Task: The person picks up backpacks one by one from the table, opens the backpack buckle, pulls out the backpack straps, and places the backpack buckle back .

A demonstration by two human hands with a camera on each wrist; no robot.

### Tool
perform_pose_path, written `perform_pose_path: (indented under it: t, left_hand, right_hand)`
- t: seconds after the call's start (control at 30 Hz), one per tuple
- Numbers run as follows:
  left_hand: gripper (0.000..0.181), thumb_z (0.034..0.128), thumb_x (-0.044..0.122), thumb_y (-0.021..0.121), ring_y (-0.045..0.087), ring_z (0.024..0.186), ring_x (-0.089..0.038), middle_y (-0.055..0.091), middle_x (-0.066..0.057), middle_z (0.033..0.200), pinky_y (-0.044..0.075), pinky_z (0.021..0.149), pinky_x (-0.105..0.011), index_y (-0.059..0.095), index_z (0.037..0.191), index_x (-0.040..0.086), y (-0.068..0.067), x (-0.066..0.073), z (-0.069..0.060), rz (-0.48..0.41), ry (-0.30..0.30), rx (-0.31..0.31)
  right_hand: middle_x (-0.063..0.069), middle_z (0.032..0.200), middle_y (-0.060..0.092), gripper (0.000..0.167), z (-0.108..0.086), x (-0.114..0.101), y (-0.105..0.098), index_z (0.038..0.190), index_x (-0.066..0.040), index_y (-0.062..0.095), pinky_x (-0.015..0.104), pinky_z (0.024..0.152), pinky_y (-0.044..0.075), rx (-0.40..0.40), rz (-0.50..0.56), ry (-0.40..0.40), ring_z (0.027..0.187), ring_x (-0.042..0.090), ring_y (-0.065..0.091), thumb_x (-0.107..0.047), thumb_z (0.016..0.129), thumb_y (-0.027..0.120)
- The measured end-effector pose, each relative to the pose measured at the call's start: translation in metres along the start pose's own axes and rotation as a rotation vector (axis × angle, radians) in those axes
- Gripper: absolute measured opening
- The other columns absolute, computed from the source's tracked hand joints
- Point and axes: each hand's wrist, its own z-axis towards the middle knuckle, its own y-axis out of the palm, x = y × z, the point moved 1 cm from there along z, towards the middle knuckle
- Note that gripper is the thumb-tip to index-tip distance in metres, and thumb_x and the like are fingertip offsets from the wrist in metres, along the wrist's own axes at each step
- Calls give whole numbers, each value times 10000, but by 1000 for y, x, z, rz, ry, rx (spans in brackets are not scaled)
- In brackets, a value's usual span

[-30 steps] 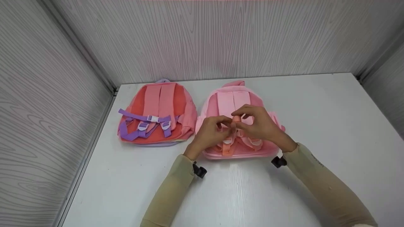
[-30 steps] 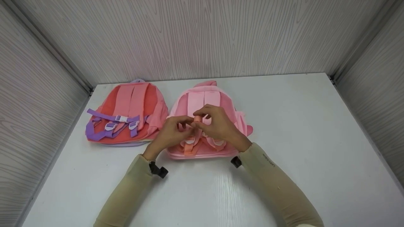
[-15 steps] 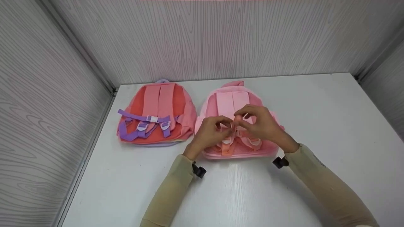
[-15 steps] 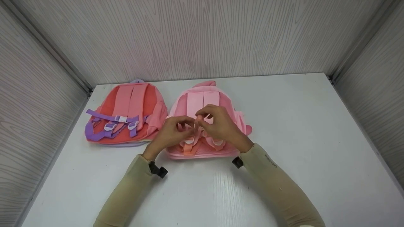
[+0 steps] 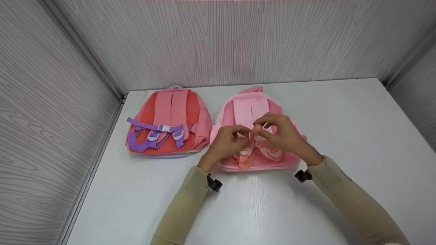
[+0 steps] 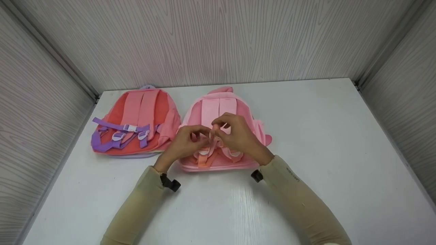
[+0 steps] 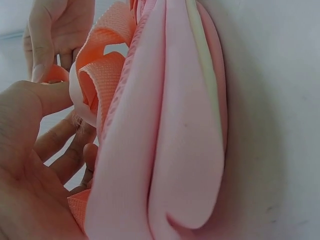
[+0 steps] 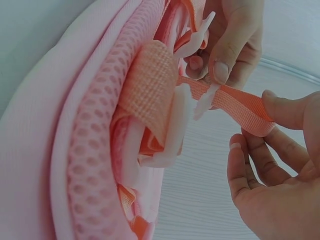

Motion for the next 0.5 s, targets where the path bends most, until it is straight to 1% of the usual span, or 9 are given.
perform_pose_path:
  t: [0.13, 0.27, 0.3, 0.37, 0.5]
  left_hand:
    - [275, 975, 280, 793, 632, 942, -176, 785, -13, 1071, 527, 835, -304, 801, 1202, 126, -1, -1, -1, -7, -1, 1]
    - [263, 969, 246, 793, 637, 945, -174, 782, -22, 1053, 516, 838, -288, 802, 1196, 113, 0, -1, -1, -8, -7, 7]
    - [261, 970, 235, 790, 638, 946, -173, 781, -25, 1053, 516, 839, -287, 802, 1198, 109, 0, -1, -1, -9, -8, 9]
    - [257, 972, 220, 782, 637, 944, -169, 781, -30, 1058, 516, 837, -291, 800, 1201, 104, 0, 0, -1, -8, -9, 10]
    - [260, 977, 210, 770, 627, 932, -163, 781, -31, 1068, 516, 825, -292, 797, 1212, 101, 0, 1, -2, -3, -12, 7]
  right_hand:
    - [39, 1001, 777, 144, 0, 0, 0, 1075, -57, 811, 392, 878, 596, -7, -9, -1, 944, 199, 709, -110, 942, 822]
    - [42, 1003, 777, 146, -1, 0, 0, 1081, -51, 808, 445, 874, 600, -11, -3, -8, 940, 203, 707, -96, 943, 819]
    - [44, 1004, 777, 145, -1, -1, 0, 1082, -51, 807, 441, 873, 600, -11, -5, -10, 940, 202, 707, -97, 944, 818]
    - [49, 1005, 777, 143, -1, -1, 0, 1083, -45, 804, 407, 868, 597, -9, -4, -12, 936, 202, 705, -89, 947, 814]
    - [57, 1010, 778, 145, -2, 0, 1, 1084, -39, 802, 284, 866, 569, -6, -10, -6, 937, 198, 702, -92, 950, 811]
